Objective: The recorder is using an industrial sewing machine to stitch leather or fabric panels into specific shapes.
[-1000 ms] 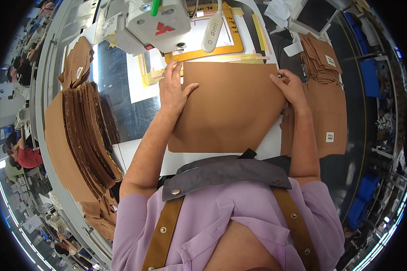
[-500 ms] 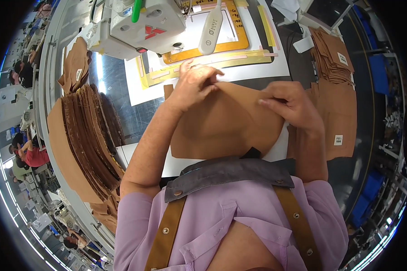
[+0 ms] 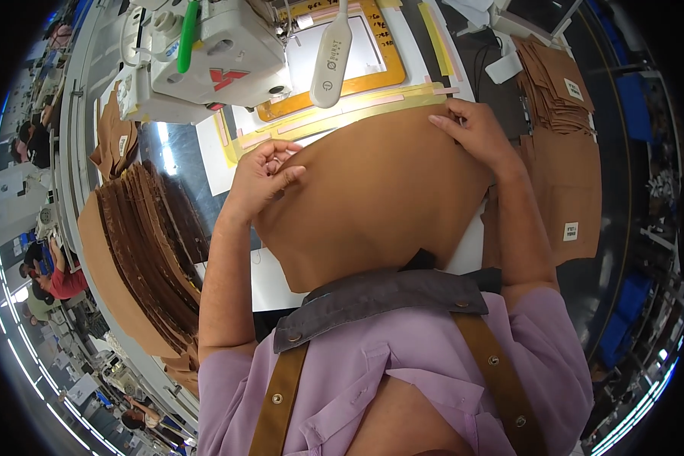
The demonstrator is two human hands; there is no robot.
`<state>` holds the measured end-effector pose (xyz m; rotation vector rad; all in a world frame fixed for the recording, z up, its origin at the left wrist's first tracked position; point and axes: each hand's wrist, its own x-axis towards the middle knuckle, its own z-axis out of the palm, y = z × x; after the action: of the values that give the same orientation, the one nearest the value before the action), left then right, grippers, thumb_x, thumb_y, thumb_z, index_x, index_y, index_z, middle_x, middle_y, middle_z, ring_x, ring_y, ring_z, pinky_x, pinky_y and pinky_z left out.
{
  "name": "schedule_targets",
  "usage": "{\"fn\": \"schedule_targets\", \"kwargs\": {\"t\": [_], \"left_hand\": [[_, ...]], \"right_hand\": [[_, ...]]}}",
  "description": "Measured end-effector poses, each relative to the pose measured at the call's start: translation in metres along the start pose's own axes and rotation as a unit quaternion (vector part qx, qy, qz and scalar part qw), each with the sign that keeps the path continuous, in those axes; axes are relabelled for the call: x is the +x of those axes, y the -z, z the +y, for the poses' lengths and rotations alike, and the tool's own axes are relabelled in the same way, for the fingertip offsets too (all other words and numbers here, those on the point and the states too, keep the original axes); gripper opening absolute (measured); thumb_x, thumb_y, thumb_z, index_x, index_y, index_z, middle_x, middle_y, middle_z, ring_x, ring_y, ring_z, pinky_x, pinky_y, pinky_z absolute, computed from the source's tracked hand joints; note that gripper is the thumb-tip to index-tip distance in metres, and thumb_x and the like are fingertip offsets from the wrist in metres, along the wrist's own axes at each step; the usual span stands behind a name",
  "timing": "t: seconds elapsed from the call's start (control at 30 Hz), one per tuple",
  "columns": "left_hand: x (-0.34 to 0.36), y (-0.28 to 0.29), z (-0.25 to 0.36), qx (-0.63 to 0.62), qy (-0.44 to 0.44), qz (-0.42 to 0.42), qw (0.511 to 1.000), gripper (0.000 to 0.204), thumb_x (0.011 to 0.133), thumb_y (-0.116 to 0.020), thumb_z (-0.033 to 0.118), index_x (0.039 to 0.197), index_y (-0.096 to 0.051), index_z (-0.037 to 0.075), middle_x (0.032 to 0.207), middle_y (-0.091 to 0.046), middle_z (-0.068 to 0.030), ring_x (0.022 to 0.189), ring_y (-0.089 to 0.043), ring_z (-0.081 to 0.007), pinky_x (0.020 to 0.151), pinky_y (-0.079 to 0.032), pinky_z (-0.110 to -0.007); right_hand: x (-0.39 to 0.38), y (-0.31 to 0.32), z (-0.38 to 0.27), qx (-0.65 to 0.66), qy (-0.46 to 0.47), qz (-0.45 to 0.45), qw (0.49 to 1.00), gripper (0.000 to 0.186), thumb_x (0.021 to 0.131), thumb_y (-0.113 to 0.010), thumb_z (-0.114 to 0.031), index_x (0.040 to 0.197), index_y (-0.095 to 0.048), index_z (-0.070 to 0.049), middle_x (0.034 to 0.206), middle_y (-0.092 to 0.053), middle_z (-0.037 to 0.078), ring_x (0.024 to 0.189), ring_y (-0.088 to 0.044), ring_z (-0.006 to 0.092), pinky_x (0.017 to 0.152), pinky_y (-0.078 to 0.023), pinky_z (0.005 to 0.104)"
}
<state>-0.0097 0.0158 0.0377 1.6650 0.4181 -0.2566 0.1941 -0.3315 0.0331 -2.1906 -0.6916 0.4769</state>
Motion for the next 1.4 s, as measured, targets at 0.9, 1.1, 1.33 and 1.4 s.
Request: {"fn": "schedule_targets", "kwargs": {"t": [0.9,1.1,1.33,1.4], "left_hand": [[0.162,0.12,-0.033,0.421,-0.166,0.317,0.833,0.024,0.091,-0.071,0.018,0.106,-0.073,-0.001,0.103,-0.076,-0.0141,0.1,-0.07,-0.0318,0.091,-0.052,-0.043],[0.132,0.144,-0.042,0.442,-0.158,0.326,0.82,0.024,0.092,-0.07,0.017,0.106,-0.073,-0.002,0.106,-0.075,-0.0156,0.102,-0.07,-0.0314,0.091,-0.052,-0.044],[0.097,0.131,-0.052,0.452,-0.154,0.32,0.818,0.024,0.092,-0.07,0.014,0.107,-0.072,-0.004,0.108,-0.074,-0.0175,0.105,-0.069,-0.031,0.091,-0.051,-0.044],[0.078,0.104,-0.053,0.457,-0.155,0.322,0.814,0.024,0.092,-0.07,0.014,0.107,-0.072,-0.004,0.109,-0.074,-0.018,0.105,-0.069,-0.0308,0.091,-0.051,-0.044]], "right_hand": [[0.252,-0.017,0.005,-0.174,0.043,0.182,0.967,0.03,0.093,-0.068,-0.042,0.089,-0.072,-0.013,0.085,-0.074,0.006,0.083,-0.071,0.0281,0.075,-0.055,0.041],[0.296,-0.006,-0.034,-0.145,0.028,0.173,0.974,0.03,0.096,-0.063,-0.036,0.103,-0.074,-0.01,0.103,-0.074,0.014,0.096,-0.071,0.0325,0.084,-0.056,0.0442],[0.216,0.02,0.004,-0.085,0.164,0.281,0.942,0.026,0.094,-0.068,-0.031,0.104,-0.075,-0.008,0.1,-0.074,0.016,0.093,-0.071,0.0343,0.082,-0.056,0.0438],[0.168,0.018,0.016,-0.169,0.187,0.255,0.933,0.031,0.095,-0.067,-0.035,0.114,-0.072,-0.011,0.111,-0.073,0.012,0.1,-0.07,0.0294,0.087,-0.055,0.0429]]}}
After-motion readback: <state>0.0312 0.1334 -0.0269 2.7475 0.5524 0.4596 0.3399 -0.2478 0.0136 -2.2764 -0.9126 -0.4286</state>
